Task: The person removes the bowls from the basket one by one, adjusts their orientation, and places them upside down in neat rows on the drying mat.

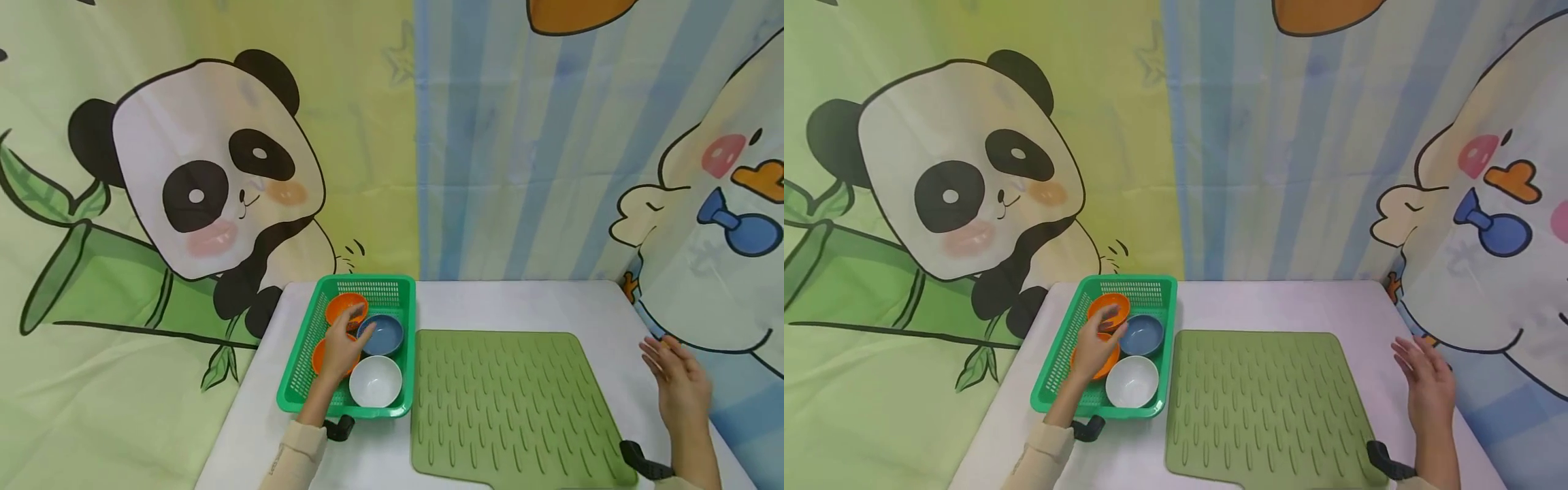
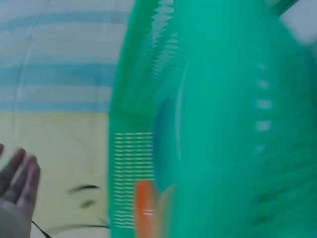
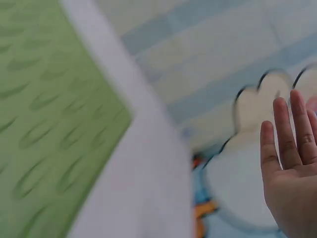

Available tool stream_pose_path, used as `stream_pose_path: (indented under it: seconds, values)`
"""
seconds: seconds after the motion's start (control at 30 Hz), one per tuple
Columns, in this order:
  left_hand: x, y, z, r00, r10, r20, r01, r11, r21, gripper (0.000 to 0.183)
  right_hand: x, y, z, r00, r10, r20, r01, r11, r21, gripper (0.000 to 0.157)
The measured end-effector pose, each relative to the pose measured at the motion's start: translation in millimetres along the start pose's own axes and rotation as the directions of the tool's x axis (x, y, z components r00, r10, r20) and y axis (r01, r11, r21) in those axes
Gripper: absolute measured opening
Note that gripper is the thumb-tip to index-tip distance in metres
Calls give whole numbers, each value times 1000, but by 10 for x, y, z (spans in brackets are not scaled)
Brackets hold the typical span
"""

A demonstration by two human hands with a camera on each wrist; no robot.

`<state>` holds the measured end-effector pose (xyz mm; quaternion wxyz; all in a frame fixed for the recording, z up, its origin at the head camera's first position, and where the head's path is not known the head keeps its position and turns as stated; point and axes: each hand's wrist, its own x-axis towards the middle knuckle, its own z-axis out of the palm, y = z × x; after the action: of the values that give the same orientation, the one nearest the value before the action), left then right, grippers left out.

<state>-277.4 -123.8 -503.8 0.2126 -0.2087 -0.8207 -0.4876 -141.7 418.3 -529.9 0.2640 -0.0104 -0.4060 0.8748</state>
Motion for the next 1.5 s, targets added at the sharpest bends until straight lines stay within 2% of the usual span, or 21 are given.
stream_pose_path:
  seconds: [0.07,0.17,0.23,0.3,0.4,0.53,0.63,0.7,0.8,0.97,1.1,1.17,1.33,1.5]
  values:
    - [-164,-33,-38,1000,10,13,-8,992,-124,52,-160,160,-318,994,57,-92,-53,997,51,37]
    - [-356,-59,-92,992,0,129,32,969,-244,65,-409,396,-712,980,136,-142,-112,980,165,40]
    - [-448,-56,-135,971,-51,232,113,959,-260,74,-552,528,-896,971,195,-137,-156,954,254,43]
    - [-510,-80,-158,947,-98,305,172,959,-226,81,-666,638,-1002,962,244,-123,-206,943,262,48]
    - [-554,-109,-167,913,-151,380,227,960,-162,86,-778,733,-1063,948,305,-92,-282,937,206,56]
    - [-587,-210,-114,868,-194,458,255,964,-75,89,-856,751,-1074,941,338,-8,-338,941,33,65]
    - [-620,-356,-38,832,-238,502,267,963,13,92,-873,731,-1071,932,363,1,-362,927,-94,77]
    - [-636,-431,7,816,-258,518,258,963,72,94,-876,727,-1066,927,374,-15,-371,913,-169,85]
    - [-631,-451,47,805,-272,526,238,962,134,96,-871,731,-1063,925,379,-20,-375,904,-204,87]
    - [-625,-442,72,794,-253,553,169,965,198,101,-869,748,-1058,929,370,-18,-365,907,-210,82]
    - [-619,-444,86,783,-236,575,121,965,231,103,-872,755,-1045,931,361,-43,-361,904,-230,73]
    - [-612,-437,96,780,-229,583,99,964,246,103,-871,760,-1030,930,360,-71,-366,899,-242,75]
    - [-599,-418,141,766,-242,595,64,951,303,104,-860,766,-998,919,375,-120,-394,875,-283,84]
    - [-589,-384,192,766,-270,584,40,926,375,105,-864,774,-1007,920,377,-109,-393,878,-273,84]
